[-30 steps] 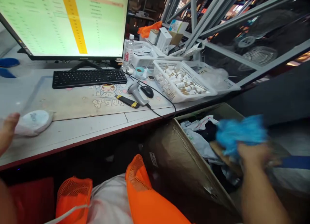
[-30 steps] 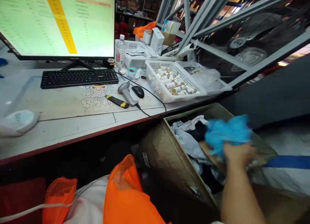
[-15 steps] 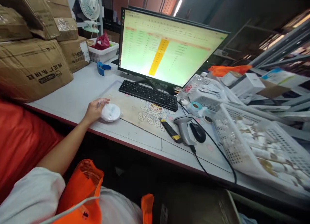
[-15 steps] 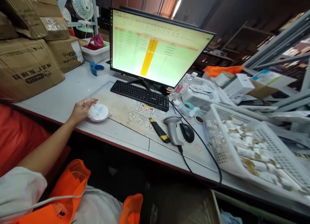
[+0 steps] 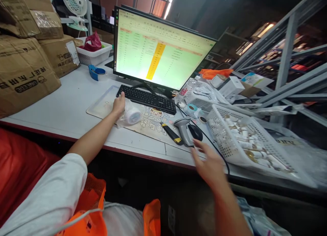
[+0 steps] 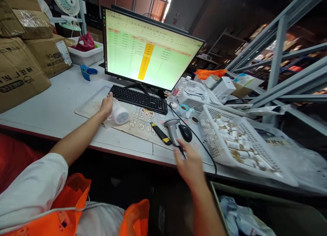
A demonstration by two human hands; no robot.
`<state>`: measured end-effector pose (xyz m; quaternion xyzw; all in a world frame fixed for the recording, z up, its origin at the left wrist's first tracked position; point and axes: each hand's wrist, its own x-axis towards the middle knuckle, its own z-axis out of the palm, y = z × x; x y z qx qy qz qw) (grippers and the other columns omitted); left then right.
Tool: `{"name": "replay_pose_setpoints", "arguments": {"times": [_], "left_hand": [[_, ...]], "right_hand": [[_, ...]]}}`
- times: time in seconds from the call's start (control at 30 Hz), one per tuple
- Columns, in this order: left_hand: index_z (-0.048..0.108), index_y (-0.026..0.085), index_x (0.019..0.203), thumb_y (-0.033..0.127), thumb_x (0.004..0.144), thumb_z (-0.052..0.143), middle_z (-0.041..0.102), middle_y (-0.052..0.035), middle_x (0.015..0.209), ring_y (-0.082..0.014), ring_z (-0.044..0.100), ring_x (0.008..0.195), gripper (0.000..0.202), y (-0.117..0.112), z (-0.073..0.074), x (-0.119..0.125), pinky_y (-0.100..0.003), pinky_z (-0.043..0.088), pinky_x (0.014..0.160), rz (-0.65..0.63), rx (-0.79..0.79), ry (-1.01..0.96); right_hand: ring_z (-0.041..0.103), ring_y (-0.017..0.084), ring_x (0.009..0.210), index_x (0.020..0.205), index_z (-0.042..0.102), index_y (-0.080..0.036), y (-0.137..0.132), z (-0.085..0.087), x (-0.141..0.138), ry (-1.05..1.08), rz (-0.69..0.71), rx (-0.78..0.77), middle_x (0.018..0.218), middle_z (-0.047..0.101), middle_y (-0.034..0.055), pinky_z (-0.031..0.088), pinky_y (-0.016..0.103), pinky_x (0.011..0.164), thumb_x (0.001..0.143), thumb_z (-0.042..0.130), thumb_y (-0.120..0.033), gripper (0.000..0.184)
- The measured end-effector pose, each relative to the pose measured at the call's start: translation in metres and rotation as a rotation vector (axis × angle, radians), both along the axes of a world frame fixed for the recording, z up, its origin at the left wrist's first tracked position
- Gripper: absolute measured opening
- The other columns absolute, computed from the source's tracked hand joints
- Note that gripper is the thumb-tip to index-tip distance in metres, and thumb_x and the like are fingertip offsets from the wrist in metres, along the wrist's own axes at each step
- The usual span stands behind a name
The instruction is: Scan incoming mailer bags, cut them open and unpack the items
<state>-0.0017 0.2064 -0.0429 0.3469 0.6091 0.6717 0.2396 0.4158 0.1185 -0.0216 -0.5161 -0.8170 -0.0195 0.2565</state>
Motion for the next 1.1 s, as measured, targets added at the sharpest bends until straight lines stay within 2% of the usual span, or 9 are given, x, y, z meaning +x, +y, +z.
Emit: {"name": "replay_pose_setpoints", "arguments": {"times": [0.17,0.27,0.47,0.57,0.67,0.73,0.87,1.0,1.1], "left_hand": [[0.060,0.017,0.121,0.067,0.091,0.058,0.072,-0.0114,0.107,-0.0264,0.068,0.099,0.059,-0.013,-0.026,-0.014,-0.034,0.050,0.088,-0.164,-0.170,0.229],[0.062,0.021,0.123,0.050,0.090,0.065,0.073,-0.0089,0.106,-0.0274,0.068,0.100,0.043,-0.017,-0.031,-0.016,-0.034,0.049,0.087,-0.232,-0.238,0.531],[0.071,0.022,0.101,0.039,0.089,0.062,0.074,-0.0110,0.096,-0.0320,0.067,0.099,0.023,-0.002,-0.034,-0.008,-0.036,0.046,0.086,-0.299,-0.287,0.708],[0.071,0.023,0.103,0.040,0.090,0.062,0.074,-0.0095,0.098,-0.0293,0.067,0.097,0.024,-0.003,-0.035,-0.009,-0.034,0.046,0.086,-0.320,-0.268,0.707],[0.071,0.023,0.102,0.039,0.089,0.063,0.075,-0.0083,0.098,-0.0269,0.067,0.095,0.023,-0.009,-0.034,-0.011,-0.032,0.047,0.084,-0.333,-0.242,0.680],[0.072,0.022,0.101,0.039,0.088,0.065,0.075,-0.0084,0.098,-0.0268,0.067,0.094,0.022,-0.011,-0.032,-0.012,-0.031,0.047,0.084,-0.334,-0.227,0.655],[0.071,0.022,0.106,0.047,0.087,0.067,0.075,-0.0090,0.102,-0.0276,0.068,0.093,0.032,-0.010,-0.026,-0.016,-0.032,0.049,0.083,-0.333,-0.209,0.584],[0.070,0.025,0.120,0.059,0.072,0.079,0.072,-0.0097,0.118,-0.0309,0.067,0.102,0.060,-0.009,-0.023,-0.018,-0.035,0.049,0.085,-0.495,-0.232,0.594],[0.076,0.023,0.105,0.054,0.067,0.083,0.072,-0.0088,0.114,-0.0299,0.065,0.105,0.049,-0.011,-0.024,-0.015,-0.033,0.048,0.089,-0.635,-0.197,0.684]], "right_hand": [[0.056,0.039,0.125,0.145,0.052,-0.007,0.055,-0.027,-0.062,-0.318,-0.141,-0.165,0.139,0.058,0.0261,0.046,0.053,0.104,0.098,0.051,-0.037,0.055],[0.061,0.037,0.115,0.138,0.058,-0.005,0.071,-0.030,-0.080,-0.278,-0.180,-0.168,0.126,0.065,0.0268,0.048,0.050,0.098,0.101,0.042,-0.031,0.048],[0.069,0.022,0.081,0.133,0.066,-0.015,0.063,0.009,-0.129,0.096,0.236,-0.335,0.101,0.076,0.0107,0.053,0.034,0.081,0.104,0.036,-0.040,0.048],[0.069,0.022,0.090,0.125,0.072,-0.020,0.068,0.030,-0.180,0.003,0.432,-0.357,0.109,0.076,0.0086,0.050,0.032,0.083,0.101,0.043,-0.033,0.040],[0.067,0.022,0.083,0.105,0.080,-0.021,0.081,0.048,-0.207,-0.234,0.514,-0.447,0.095,0.078,0.0071,0.047,0.030,0.077,0.097,0.048,-0.026,0.033],[0.066,0.022,0.077,0.098,0.082,-0.022,0.091,0.059,-0.203,-0.394,0.458,-0.493,0.089,0.077,0.0072,0.045,0.030,0.072,0.095,0.054,-0.028,0.028],[0.069,0.030,0.093,0.114,0.079,-0.025,0.109,0.065,-0.166,-0.532,0.042,-0.361,0.108,0.076,0.0139,0.046,0.036,0.076,0.094,0.057,-0.034,0.031],[0.067,0.034,0.108,0.134,0.066,-0.021,0.114,0.038,-0.145,-0.525,-0.083,-0.366,0.124,0.070,0.0183,0.048,0.039,0.083,0.099,0.052,-0.034,0.041],[0.065,0.035,0.111,0.132,0.064,-0.015,0.111,0.018,-0.152,-0.510,-0.089,-0.380,0.125,0.068,0.0207,0.047,0.040,0.085,0.095,0.058,-0.032,0.041]]}}
